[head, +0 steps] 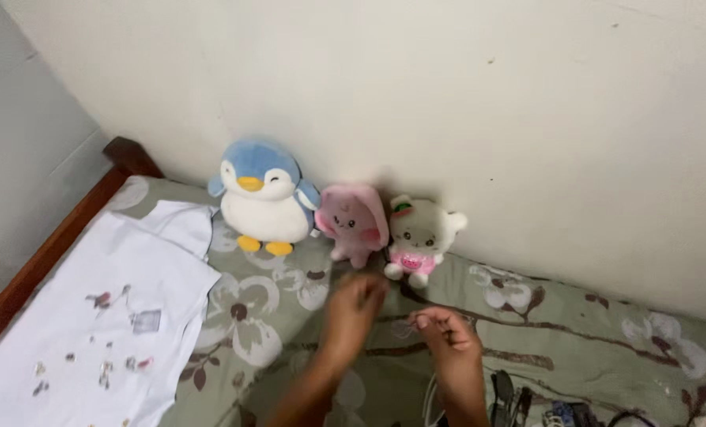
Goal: The person tries on several rings, placing them on different fingers and then removing them. They then pick up a beaded hair accessory and attach it to a white stuffed bunny toy.
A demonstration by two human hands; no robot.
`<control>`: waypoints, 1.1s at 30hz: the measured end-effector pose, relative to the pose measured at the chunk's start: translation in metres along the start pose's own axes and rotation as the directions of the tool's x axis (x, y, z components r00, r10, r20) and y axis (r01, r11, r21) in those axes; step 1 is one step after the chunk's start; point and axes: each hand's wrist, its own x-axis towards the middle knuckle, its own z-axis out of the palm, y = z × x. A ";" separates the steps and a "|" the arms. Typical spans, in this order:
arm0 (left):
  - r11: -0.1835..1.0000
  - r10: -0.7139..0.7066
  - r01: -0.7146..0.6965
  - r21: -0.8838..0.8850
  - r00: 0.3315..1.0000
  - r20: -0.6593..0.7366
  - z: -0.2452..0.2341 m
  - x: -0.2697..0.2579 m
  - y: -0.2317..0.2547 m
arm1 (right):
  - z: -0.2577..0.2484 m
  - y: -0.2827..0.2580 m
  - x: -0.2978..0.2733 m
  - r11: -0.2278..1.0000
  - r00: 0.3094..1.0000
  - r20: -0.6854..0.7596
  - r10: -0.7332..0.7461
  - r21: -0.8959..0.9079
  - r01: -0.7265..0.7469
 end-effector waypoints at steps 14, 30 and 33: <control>0.971 0.068 -0.117 0.207 0.970 0.233 0.111 0.212 -0.117 | -0.026 0.113 0.105 0.963 0.941 -0.223 0.255 0.145 -0.227; 0.982 -0.130 0.039 0.184 0.849 0.512 0.117 0.186 -0.087 | 0.019 0.120 0.149 0.974 0.962 -0.246 0.120 0.218 -0.066; 0.986 -0.122 0.046 0.161 0.855 0.504 0.126 0.173 -0.086 | 0.031 0.125 0.158 0.972 0.927 -0.351 0.134 0.230 -0.054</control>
